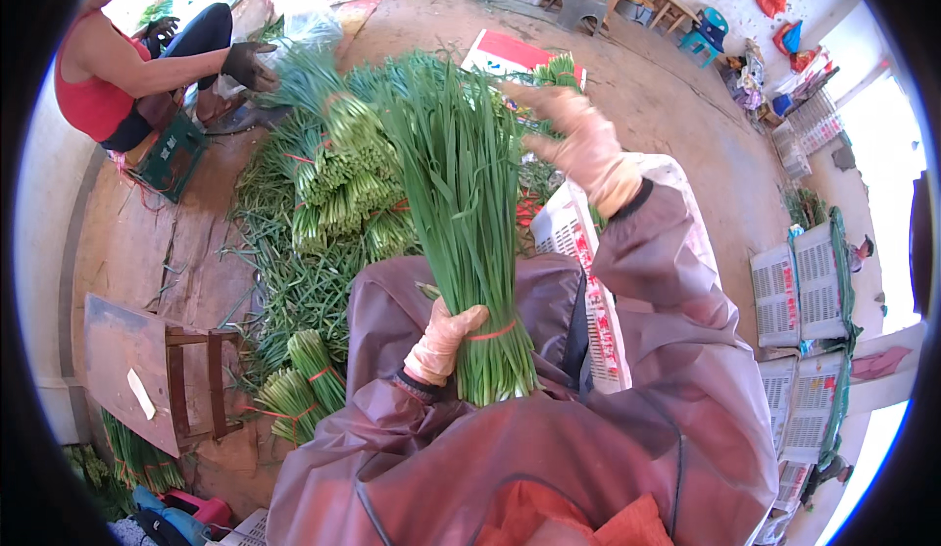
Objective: The person sorts bunches of green onions from a pile, ties them with red bands, and places the finished bunches into white plastic crates.
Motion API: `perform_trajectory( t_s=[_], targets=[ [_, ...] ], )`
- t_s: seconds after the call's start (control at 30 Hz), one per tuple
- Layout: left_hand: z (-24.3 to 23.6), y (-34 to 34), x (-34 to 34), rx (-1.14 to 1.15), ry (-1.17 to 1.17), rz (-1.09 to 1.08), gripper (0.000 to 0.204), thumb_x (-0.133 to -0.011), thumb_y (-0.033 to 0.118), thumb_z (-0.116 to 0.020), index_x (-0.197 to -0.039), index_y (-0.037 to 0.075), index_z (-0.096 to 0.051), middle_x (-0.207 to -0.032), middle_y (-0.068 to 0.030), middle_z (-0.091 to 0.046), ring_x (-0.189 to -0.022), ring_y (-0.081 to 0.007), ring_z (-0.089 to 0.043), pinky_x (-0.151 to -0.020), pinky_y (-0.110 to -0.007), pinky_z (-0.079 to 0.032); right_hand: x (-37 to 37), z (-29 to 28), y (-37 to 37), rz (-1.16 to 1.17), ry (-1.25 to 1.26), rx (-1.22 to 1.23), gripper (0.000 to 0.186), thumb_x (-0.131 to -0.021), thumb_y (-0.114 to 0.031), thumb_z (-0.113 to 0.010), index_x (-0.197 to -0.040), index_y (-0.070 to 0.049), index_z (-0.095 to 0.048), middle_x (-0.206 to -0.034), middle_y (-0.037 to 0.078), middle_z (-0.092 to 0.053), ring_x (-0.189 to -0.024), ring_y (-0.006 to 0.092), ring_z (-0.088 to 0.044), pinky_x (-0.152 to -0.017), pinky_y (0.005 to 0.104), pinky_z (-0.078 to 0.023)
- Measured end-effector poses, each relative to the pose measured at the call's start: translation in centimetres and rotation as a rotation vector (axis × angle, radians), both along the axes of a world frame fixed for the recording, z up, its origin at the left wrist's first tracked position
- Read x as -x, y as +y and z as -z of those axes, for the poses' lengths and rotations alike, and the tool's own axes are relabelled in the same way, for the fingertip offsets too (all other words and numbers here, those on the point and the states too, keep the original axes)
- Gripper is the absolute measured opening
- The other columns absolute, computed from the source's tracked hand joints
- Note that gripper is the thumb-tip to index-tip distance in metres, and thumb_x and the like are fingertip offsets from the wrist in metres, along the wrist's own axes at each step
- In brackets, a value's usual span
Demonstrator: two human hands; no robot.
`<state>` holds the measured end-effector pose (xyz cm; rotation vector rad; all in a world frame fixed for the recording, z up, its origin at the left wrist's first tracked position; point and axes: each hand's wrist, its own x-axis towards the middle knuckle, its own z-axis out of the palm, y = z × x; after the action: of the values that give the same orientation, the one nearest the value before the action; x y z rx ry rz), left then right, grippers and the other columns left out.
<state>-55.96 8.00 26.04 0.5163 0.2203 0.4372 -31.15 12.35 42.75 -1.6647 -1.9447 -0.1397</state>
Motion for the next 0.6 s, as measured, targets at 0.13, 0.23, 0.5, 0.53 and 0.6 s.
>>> perform_trajectory(
  t_s=[0.13, 0.23, 0.5, 0.53, 0.6],
  targets=[
    [0.1, -0.2, -0.2, 0.023, 0.018, 0.006, 0.051, -0.079, 0.021, -0.072, -0.121, 0.002, -0.052, -0.109, -0.0054, -0.062, -0.094, -0.0169, -0.061, -0.084, -0.032, -0.05, 5.5, 0.8, -0.3, -0.19, -0.343, 0.328, 0.052, -0.074, -0.01, -0.066, -0.124, -0.02, -0.055, -0.101, 0.012, -0.062, -0.096, 0.032, -0.061, -0.077, 0.0417, -0.053],
    [0.7, -0.3, -0.2, -0.003, 0.039, 0.016, 0.051, -0.079, 0.021, -0.072, -0.122, 0.002, -0.051, -0.109, -0.0061, -0.062, -0.095, -0.0176, -0.061, -0.084, -0.033, -0.05, 5.5, 3.3, 0.1, -0.064, -0.278, 0.432, 0.024, -0.079, -0.012, -0.062, -0.102, -0.012, -0.067, -0.088, 0.008, -0.064, -0.079, 0.0304, -0.062, -0.068, 0.0372, -0.052],
    [0.8, -0.3, -0.7, -0.008, 0.029, 0.05, 0.066, -0.075, 0.04, -0.074, -0.123, 0.0, -0.05, -0.108, -0.0118, -0.062, -0.097, -0.0224, -0.062, -0.087, -0.037, -0.051, 1.6, 2.3, 0.9, -0.284, 0.147, 0.533, 0.024, -0.071, 0.007, -0.062, -0.089, -0.006, -0.069, -0.088, 0.007, -0.069, -0.085, 0.0197, -0.067, -0.075, 0.0302, -0.053],
    [0.7, -0.3, -0.9, -0.01, 0.03, 0.045, 0.066, -0.075, 0.04, -0.074, -0.123, 0.0, -0.05, -0.108, -0.0118, -0.062, -0.097, -0.0224, -0.062, -0.087, -0.037, -0.051, 1.5, 2.0, 1.1, -0.23, -0.173, 0.604, 0.024, -0.07, 0.005, -0.063, -0.088, -0.01, -0.07, -0.083, 0.005, -0.068, -0.081, 0.02, -0.067, -0.07, 0.0308, -0.053],
    [0.5, -0.5, -1.2, -0.028, 0.034, 0.131, 0.067, -0.075, 0.04, -0.074, -0.123, 0.001, -0.05, -0.108, -0.012, -0.062, -0.097, -0.0223, -0.062, -0.088, -0.036, -0.05, 1.5, 2.3, 0.7, -0.305, -0.278, 0.453, 0.023, -0.069, -0.001, -0.065, -0.086, -0.016, -0.07, -0.077, 0.002, -0.065, -0.075, 0.0211, -0.065, -0.063, 0.0331, -0.052]
  ],
)
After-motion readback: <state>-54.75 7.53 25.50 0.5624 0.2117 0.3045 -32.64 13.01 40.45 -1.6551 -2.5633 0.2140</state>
